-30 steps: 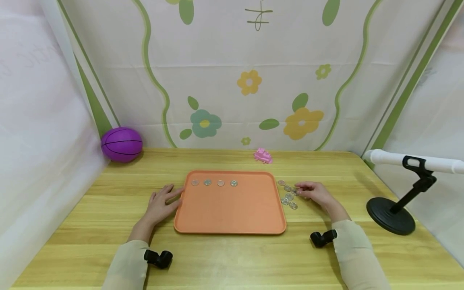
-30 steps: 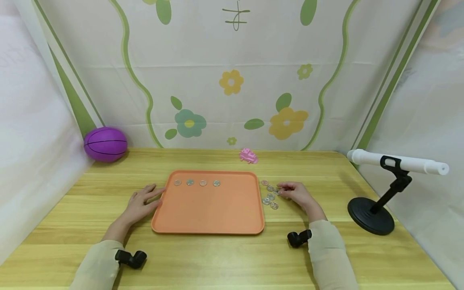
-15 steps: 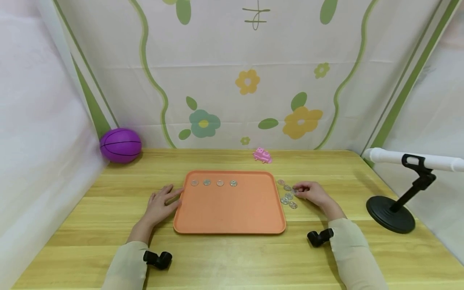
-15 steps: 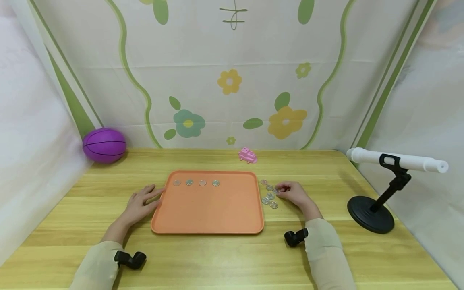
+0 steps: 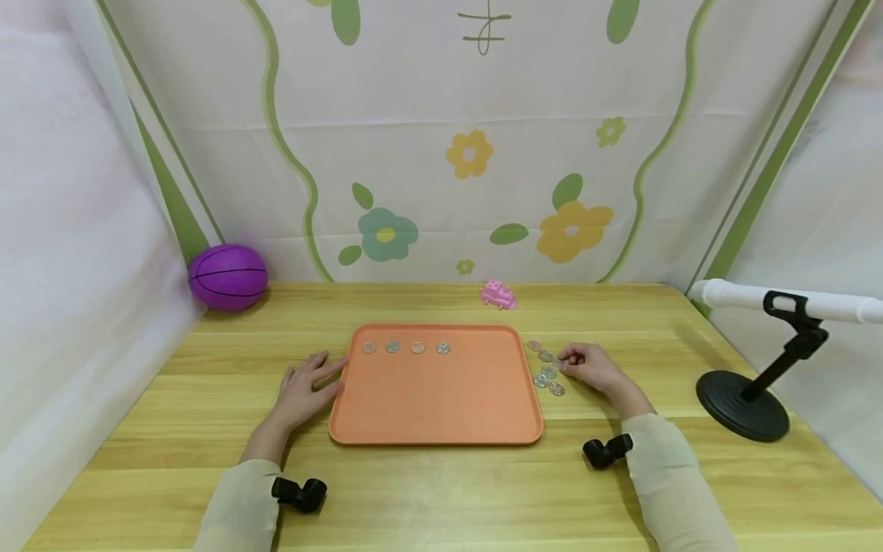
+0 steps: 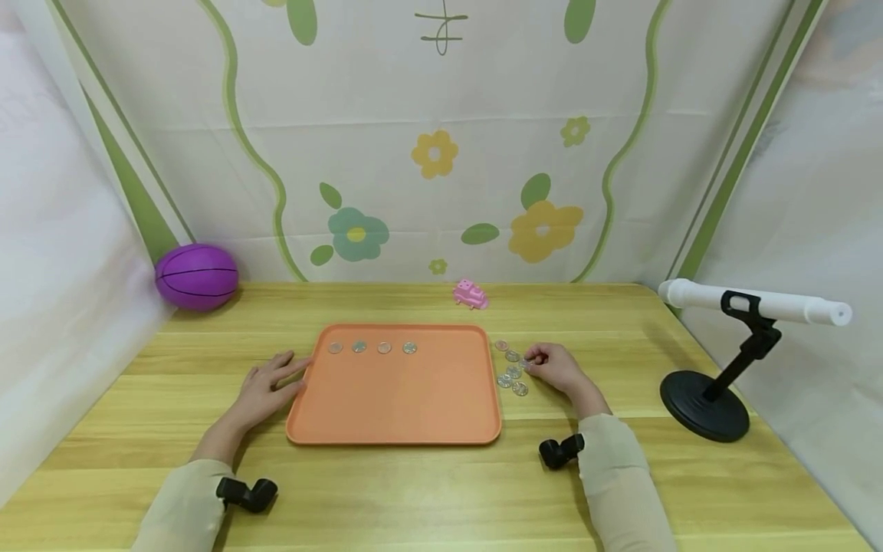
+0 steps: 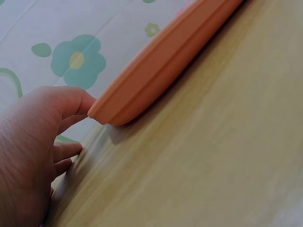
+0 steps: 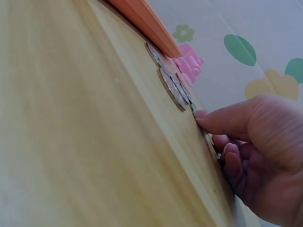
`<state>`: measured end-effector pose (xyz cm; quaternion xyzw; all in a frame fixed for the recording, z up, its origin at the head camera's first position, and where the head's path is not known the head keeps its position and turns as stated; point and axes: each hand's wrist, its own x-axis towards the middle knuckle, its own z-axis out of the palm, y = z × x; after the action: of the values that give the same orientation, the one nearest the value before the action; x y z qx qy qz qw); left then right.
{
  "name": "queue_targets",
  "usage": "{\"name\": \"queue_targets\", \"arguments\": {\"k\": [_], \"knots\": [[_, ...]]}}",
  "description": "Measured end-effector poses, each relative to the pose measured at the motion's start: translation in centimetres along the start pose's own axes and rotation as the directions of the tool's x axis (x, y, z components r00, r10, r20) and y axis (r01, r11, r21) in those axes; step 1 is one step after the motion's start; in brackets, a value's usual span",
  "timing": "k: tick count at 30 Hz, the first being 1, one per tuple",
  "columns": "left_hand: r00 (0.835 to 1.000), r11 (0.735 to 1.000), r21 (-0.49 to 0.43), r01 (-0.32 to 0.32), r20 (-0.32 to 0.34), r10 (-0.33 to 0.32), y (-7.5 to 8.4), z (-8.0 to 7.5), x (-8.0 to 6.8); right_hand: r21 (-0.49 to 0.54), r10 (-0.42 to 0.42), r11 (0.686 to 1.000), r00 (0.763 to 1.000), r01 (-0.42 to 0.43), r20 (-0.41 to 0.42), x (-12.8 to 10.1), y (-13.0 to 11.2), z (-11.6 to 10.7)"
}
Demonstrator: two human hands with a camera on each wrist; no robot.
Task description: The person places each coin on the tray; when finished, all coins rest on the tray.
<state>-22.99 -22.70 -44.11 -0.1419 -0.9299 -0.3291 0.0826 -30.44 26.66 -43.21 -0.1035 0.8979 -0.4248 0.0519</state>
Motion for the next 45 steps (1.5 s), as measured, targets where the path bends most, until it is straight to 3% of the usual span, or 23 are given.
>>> {"name": "queue_targets", "arguments": {"k": [9, 20, 27, 37, 45], "knots": [[1.000, 1.000, -0.001, -0.007, -0.005, 0.007, 0.2, 0.1, 0.0, 0.003, -0.010, 1.000, 0.999, 0.010, -0.039, -0.4, 0.2, 0.1], [1.000, 1.000, 0.004, -0.010, -0.004, 0.010, 0.2, 0.1, 0.2, 0.063, -0.076, 0.995, 0.994, 0.081, -0.075, -0.9, 0.0, 0.1], [1.000, 1.000, 0.009, -0.009, -0.003, 0.009, 0.1, 0.1, 0.1, 0.204, 0.071, 0.977, 0.997, -0.066, -0.019, -0.8, -0.4, -0.3], [1.000, 1.000, 0.005, -0.008, -0.002, 0.008, 0.1, -0.1, -0.1, 0.317, 0.052, 0.947, 0.998, -0.056, 0.021, 1.1, -4.4, 0.3], [1.000, 1.000, -0.003, -0.005, -0.005, 0.005, 0.1, -0.1, -0.1, 0.423, 0.015, 0.906, 0.999, -0.030, 0.039, 3.3, -8.4, 3.0]]}}
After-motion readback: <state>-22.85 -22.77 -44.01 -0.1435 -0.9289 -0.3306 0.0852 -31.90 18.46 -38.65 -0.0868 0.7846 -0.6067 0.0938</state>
